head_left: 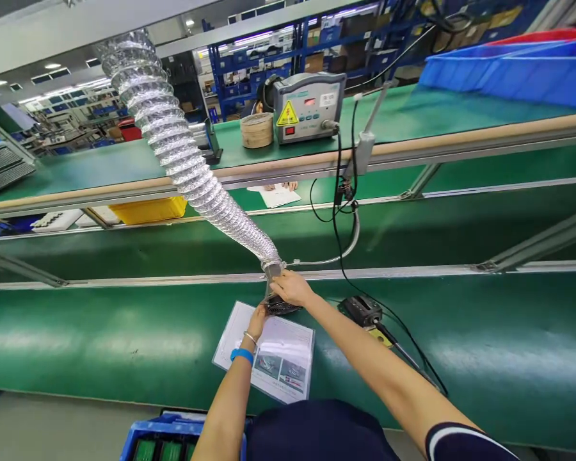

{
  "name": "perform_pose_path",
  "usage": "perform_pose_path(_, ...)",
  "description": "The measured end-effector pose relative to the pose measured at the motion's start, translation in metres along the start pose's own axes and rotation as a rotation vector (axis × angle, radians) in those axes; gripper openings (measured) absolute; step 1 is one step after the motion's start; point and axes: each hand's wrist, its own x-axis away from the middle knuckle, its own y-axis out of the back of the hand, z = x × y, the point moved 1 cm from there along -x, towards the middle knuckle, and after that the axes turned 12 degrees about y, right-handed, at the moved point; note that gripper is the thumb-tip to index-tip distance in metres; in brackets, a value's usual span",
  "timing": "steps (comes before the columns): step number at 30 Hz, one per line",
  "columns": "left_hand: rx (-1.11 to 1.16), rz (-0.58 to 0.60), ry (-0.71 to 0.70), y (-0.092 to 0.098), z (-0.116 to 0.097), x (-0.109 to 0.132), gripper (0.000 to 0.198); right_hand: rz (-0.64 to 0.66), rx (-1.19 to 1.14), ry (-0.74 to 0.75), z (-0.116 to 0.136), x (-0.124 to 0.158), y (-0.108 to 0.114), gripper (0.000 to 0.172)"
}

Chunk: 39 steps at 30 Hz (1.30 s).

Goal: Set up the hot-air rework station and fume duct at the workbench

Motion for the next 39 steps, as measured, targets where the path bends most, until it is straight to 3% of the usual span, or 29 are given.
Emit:
perform_pose_path(3, 0.162, 0.066, 0.113, 0.028, -0.011, 0.018, 0.109, -0.148, -0.075, -0.064, 0.013, 0.005, -0.005, 0.047)
perform_pose_path(7, 0.221, 0.149, 0.282, 0.053, -0.038, 0.036, 0.060, -0.382, -0.222, -0.167, 0.038, 0.029, -0.017, 0.038)
perform_pose_path(10, 0.030, 0.134, 0.332, 0.051, -0.067, 0.027, 0.059, -0.503, -0.330, -0.323, 0.051, 0.064, -0.034, 0.036)
perform_pose_path(13, -0.162, -0.033, 0.268, 0.034, -0.101, 0.004, 0.061, -0.516, -0.320, -0.436, 0.051, 0.087, -0.033, 0.034)
perform_pose_path(15, -0.215, -0.118, 0.201, 0.019, -0.122, -0.012, 0.056, -0.566, -0.250, -0.432, 0.044, 0.082, 0.001, 0.031)
perform_pose_path(16, -0.230, -0.132, 0.167, 0.012, -0.129, -0.019, 0.053, -0.624, -0.215, -0.382, 0.040, 0.072, 0.031, 0.031)
perform_pose_path(19, -0.248, -0.182, 0.094, -0.002, -0.141, -0.035, 0.047, -0.879, -0.103, -0.074, 0.033, 0.017, 0.161, 0.023)
perform_pose_path(21, -0.244, -0.228, 0.073, -0.006, -0.141, -0.040, 0.042, -0.939, 0.049, 0.124, 0.027, -0.033, 0.251, 0.015)
perform_pose_path(23, -0.243, -0.252, 0.071, -0.007, -0.137, -0.039, 0.037, -0.806, 0.065, 0.070, 0.017, -0.091, 0.318, 0.008)
perform_pose_path(24, -0.245, -0.261, 0.073, -0.008, -0.136, -0.037, 0.036, -0.661, 0.086, -0.017, 0.010, -0.122, 0.340, 0.012)
perform_pose_path(26, -0.254, -0.278, 0.073, -0.011, -0.135, -0.031, 0.034, -0.361, 0.135, -0.214, -0.003, -0.179, 0.363, 0.023)
perform_pose_path(27, -0.257, -0.284, 0.071, -0.013, -0.135, -0.029, 0.034, -0.278, 0.182, -0.278, -0.010, -0.204, 0.368, 0.029)
perform_pose_path(30, -0.248, -0.286, 0.067, -0.016, -0.135, -0.024, 0.035, -0.104, 0.263, -0.449, -0.029, -0.260, 0.363, 0.054)
perform_pose_path(32, -0.226, -0.282, 0.083, -0.015, -0.135, -0.022, 0.037, -0.060, 0.271, -0.460, -0.038, -0.278, 0.355, 0.050)
perform_pose_path(34, -0.235, -0.307, 0.089, -0.012, -0.135, -0.017, 0.037, -0.103, 0.291, -0.410, -0.040, -0.277, 0.350, 0.039)
perform_pose_path(36, -0.303, -0.463, -0.044, -0.012, -0.140, -0.005, 0.034, -0.160, 0.320, -0.367, -0.032, -0.259, 0.349, 0.035)
perform_pose_path(39, -0.336, -0.768, -0.540, -0.036, -0.167, 0.033, 0.031, -0.158, 0.348, -0.298, -0.001, -0.200, 0.353, 0.028)
